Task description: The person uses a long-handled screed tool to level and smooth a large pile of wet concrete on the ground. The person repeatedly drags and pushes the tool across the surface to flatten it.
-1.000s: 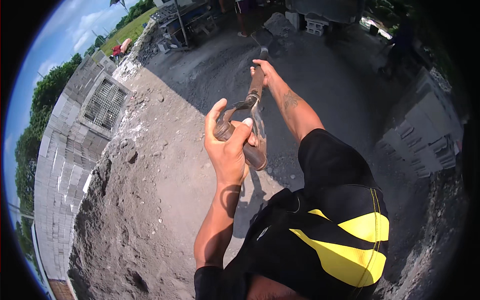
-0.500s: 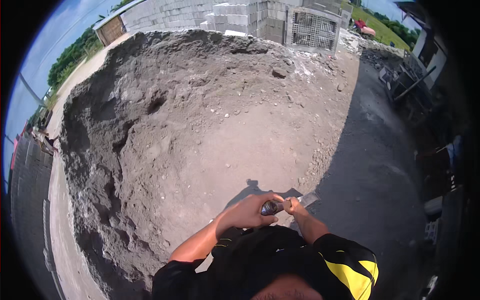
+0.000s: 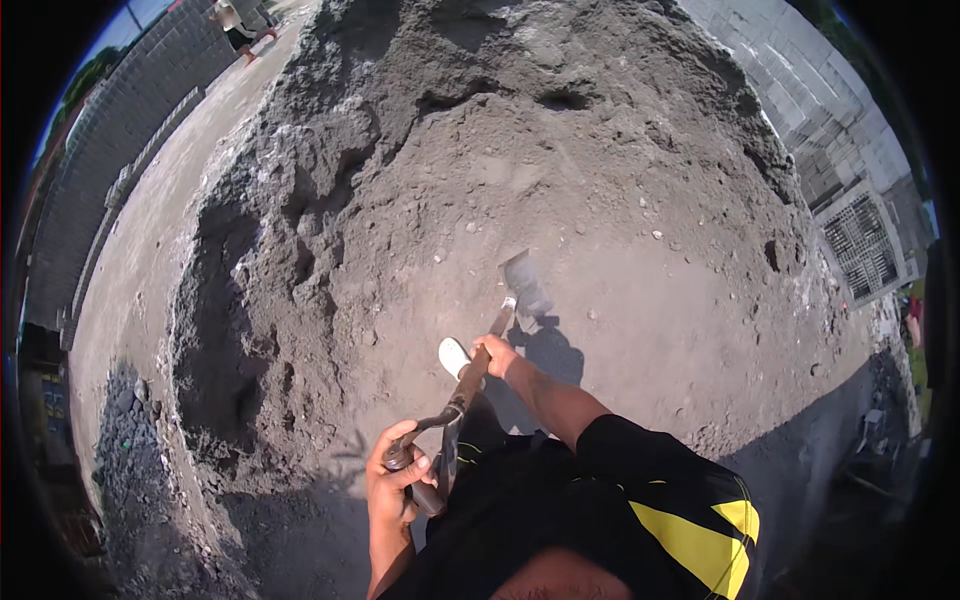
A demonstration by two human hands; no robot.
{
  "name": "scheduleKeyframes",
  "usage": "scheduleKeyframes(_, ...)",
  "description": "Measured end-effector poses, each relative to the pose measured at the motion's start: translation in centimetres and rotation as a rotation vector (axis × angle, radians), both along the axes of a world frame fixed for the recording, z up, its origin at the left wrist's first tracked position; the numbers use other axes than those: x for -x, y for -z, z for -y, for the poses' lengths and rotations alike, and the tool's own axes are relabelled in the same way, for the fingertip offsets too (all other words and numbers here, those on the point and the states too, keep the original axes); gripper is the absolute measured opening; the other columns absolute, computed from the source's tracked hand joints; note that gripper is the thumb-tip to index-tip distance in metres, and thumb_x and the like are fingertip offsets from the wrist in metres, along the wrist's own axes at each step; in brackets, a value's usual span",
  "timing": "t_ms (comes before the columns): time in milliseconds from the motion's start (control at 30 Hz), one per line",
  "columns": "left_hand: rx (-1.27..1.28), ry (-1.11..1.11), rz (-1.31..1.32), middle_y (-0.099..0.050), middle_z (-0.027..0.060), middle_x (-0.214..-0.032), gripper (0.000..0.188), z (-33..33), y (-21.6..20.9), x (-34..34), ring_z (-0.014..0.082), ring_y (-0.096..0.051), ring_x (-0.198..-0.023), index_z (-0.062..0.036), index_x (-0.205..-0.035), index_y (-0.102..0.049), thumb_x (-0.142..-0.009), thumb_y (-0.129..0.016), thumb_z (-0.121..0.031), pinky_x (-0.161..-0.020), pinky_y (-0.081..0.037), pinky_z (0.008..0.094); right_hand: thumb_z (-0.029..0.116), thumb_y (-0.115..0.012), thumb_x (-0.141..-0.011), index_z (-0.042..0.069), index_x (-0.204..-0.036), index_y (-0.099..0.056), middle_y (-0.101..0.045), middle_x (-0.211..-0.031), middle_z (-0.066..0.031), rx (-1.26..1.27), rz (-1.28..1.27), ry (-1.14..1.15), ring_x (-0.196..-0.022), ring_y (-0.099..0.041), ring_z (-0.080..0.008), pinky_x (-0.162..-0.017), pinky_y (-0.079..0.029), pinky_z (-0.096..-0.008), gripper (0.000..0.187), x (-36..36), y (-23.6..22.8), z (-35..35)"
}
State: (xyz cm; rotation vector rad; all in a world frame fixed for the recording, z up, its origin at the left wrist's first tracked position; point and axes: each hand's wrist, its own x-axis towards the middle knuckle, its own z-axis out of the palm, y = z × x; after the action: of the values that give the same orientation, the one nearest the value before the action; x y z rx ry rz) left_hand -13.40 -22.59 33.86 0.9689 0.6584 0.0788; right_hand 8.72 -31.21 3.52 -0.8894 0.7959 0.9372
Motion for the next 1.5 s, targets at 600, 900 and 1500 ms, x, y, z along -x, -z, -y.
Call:
scheduleKeyframes(600,0.616,-0.642,-0.007,-0.037,-0.0007,-0.057,0.035,-13.6,22.0,-40.8,0.0111,-0.038,-0.044,-0.0047,-0.105,-0.044,-0.07,-0.048,-0.002,-0.041,-0.038,0.0269,0.031,-0.041,-0.091,0.007,-0.077,-0.05,-0.048,-0.059,-0.0009,0.21,0.095,-0.4,-0.046,-0.046,-0.0109,-0.045,-0.043,-0.0243,0.028,-24.4,-5.2,-13.7)
scheduleKeyframes(900,0.586,-0.65,-0.132,-0.036,-0.0013,-0.056,0.051,-12.8,16.3,-46.0,0.0091,-0.037,-0.044,-0.0044,-0.12,-0.038,-0.07,-0.047,-0.003,-0.039,-0.036,0.0251,0.036,-0.038,-0.091,0.008,-0.07,-0.049,-0.044,-0.057,-0.0008,0.226,0.043,-0.292,-0.041,-0.037,-0.0089,-0.035,-0.031,-0.0243,0.037,-29.0,-5.1,-13.2)
scheduleKeyframes(1500,0.22,-0.76,-0.827,-0.047,0.0086,-0.055,0.011,-17.9,39.2,-42.2,0.0184,-0.047,-0.043,0.0007,-0.067,-0.055,-0.067,-0.052,-0.01,-0.04,-0.04,0.0293,0.049,-0.047,-0.083,0.003,-0.094,-0.055,-0.056,-0.075,-0.0089,0.664,0.196,-0.961,-0.065,-0.056,-0.023,-0.057,-0.046,-0.0359,0.048,-41.7,14.4,-14.5)
